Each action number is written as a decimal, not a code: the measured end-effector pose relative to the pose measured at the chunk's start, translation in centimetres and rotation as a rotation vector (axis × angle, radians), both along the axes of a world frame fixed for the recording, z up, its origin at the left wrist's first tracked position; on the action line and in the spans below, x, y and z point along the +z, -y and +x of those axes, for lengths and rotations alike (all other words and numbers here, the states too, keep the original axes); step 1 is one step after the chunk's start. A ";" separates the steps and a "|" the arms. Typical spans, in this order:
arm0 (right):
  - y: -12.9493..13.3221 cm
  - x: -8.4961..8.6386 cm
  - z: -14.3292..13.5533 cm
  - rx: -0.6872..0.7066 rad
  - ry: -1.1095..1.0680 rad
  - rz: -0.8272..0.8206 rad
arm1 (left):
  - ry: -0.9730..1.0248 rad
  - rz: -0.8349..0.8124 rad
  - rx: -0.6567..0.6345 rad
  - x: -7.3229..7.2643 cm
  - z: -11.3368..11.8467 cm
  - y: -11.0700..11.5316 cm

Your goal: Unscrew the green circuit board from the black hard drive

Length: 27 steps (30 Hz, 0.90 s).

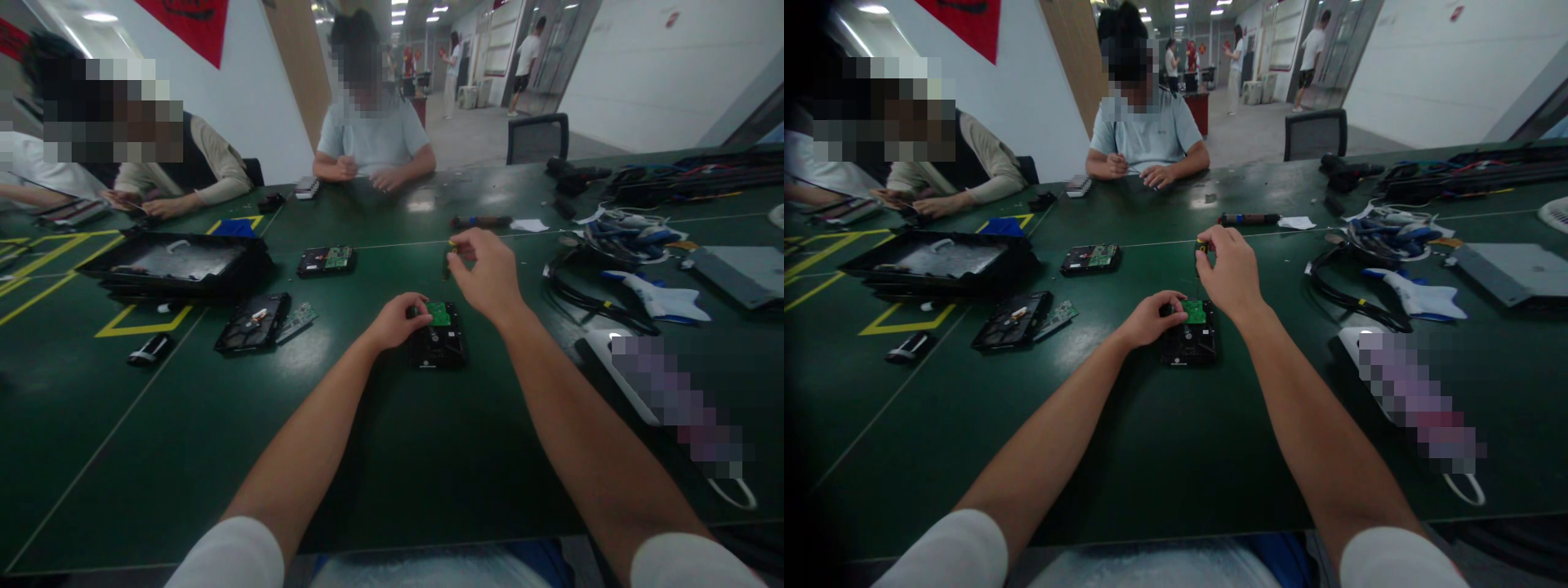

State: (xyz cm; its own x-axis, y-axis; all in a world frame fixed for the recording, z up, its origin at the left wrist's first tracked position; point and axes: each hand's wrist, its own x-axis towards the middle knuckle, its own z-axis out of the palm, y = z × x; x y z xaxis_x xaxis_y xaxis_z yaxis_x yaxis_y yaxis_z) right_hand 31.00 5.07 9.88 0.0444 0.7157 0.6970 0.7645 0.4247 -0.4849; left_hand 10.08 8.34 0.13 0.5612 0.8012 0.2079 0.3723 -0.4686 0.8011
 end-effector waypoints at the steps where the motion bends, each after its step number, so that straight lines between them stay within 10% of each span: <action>1: 0.0 0.0 0.0 -0.015 -0.017 -0.008 | 0.001 -0.004 0.001 0.0 0.0 0.0; 27: -0.2 -0.1 0.1 -0.036 -0.046 0.000 | 0.014 0.005 -0.006 -0.3 -0.1 -0.1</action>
State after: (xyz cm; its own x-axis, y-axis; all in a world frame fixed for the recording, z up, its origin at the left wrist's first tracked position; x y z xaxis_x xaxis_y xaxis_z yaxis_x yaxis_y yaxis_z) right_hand 31.15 5.25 9.74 0.1019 0.7128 0.6939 0.7560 0.3979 -0.5198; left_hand 10.01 8.44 -0.20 0.5625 0.7969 0.2202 0.3581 -0.4748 0.8039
